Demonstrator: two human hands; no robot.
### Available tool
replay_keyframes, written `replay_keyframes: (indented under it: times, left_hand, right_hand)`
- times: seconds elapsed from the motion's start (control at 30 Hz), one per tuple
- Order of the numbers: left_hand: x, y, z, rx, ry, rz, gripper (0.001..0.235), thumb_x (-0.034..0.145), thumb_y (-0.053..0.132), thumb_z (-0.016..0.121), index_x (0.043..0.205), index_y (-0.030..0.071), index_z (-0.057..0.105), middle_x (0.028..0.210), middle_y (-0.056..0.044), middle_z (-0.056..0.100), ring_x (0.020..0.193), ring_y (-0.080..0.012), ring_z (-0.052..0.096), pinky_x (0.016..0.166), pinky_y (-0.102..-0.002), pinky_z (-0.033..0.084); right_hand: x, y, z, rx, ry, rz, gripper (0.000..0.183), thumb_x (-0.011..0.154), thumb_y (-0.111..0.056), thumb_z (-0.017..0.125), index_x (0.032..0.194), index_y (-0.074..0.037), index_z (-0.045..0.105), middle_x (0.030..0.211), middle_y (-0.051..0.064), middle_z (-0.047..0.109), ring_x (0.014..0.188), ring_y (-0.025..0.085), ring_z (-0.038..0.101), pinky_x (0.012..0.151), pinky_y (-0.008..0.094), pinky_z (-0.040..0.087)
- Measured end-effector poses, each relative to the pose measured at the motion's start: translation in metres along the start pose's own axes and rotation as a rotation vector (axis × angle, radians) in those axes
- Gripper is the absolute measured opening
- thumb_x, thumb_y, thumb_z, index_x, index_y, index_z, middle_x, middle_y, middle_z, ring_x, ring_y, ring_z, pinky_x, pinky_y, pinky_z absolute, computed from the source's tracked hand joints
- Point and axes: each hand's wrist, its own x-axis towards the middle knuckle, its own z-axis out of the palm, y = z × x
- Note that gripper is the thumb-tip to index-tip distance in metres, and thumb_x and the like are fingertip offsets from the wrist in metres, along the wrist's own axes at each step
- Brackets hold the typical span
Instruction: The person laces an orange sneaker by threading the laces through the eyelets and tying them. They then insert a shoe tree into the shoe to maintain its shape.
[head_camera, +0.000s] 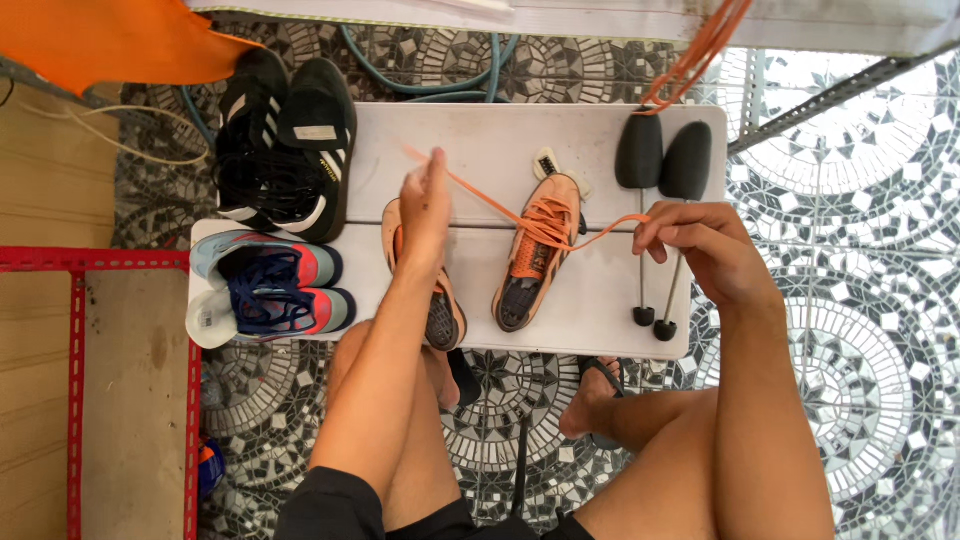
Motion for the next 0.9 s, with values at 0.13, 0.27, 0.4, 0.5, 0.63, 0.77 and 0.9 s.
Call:
replay_keyframes:
  times: [0.13,0.27,0.4,0.5,0.63,0.77,0.9]
  left_hand:
    - [0.0,-0.009,0.006,0.252,-0.077,-0.068,0.108,0.084,0.073,0.069,0.151,-0.007,0.04,0.143,-0.033,0.054,0.141,-0.0462,0.05,0.118,-0.055,0.041]
    - [-0.025,-0.005,0.023,0.428,-0.505,0.221,0.024,0.085,0.041,0.07,0.1,0.024,0.077,0.087,-0.001,0.076,0.093,-0.023,0.074,0.084,-0.036,0.059]
    - [-0.053,0.008,0.026,0.586,-0.728,0.672,0.065,0.083,0.034,0.078,0.141,0.01,0.059,0.099,-0.012,0.065,0.102,-0.0387,0.068,0.089,-0.051,0.055]
    - [-0.056,0.009,0.037,0.802,-0.738,0.717,0.066,0.081,0.047,0.08,0.138,0.018,0.064,0.114,-0.008,0.059,0.116,-0.0269,0.055,0.099,-0.041,0.046]
    - [-0.059,-0.057,0.079,0.462,-0.38,1.206,0.042,0.076,0.054,0.077,0.093,0.016,0.071,0.105,-0.011,0.057,0.104,-0.0355,0.057,0.084,-0.045,0.044]
    - [-0.041,-0.056,0.075,0.539,-0.246,1.1,0.015,0.093,0.026,0.068,0.086,0.013,0.071,0.092,-0.006,0.06,0.098,-0.0294,0.059,0.077,-0.046,0.048]
    - [-0.024,-0.024,0.037,0.507,-0.229,0.826,0.04,0.105,0.048,0.055,0.094,0.016,0.076,0.084,-0.004,0.057,0.09,-0.0261,0.059,0.079,-0.04,0.049]
  right_hand:
    - [0.006,0.008,0.006,0.015,0.027,0.029,0.022,0.086,-0.001,0.057,0.092,0.011,0.073,0.082,0.023,0.067,0.073,0.023,0.053,0.068,0.036,0.05]
    - [0.018,0.012,0.022,0.01,0.04,0.009,0.021,0.089,0.003,0.06,0.103,0.012,0.072,0.089,0.022,0.07,0.074,0.021,0.06,0.071,0.035,0.055]
    - [0.027,0.022,0.029,0.043,-0.018,-0.005,0.018,0.092,0.004,0.059,0.103,0.012,0.072,0.093,0.024,0.073,0.072,0.025,0.068,0.073,0.037,0.056]
    - [0.028,0.032,0.029,0.102,-0.07,-0.017,0.017,0.093,0.004,0.058,0.102,0.011,0.071,0.091,0.024,0.072,0.069,0.027,0.071,0.073,0.038,0.056]
    - [0.027,0.04,0.017,0.228,-0.113,-0.046,0.021,0.092,0.002,0.056,0.103,0.015,0.068,0.086,0.03,0.069,0.067,0.034,0.073,0.072,0.042,0.058]
    - [0.02,0.038,-0.003,0.236,-0.021,-0.029,0.03,0.091,0.002,0.054,0.116,0.016,0.064,0.089,0.035,0.069,0.065,0.034,0.07,0.065,0.041,0.057]
    - [0.015,-0.003,0.012,-0.018,-0.018,0.105,0.056,0.094,0.002,0.056,0.149,0.008,0.045,0.096,0.029,0.072,0.069,0.027,0.069,0.073,0.039,0.054]
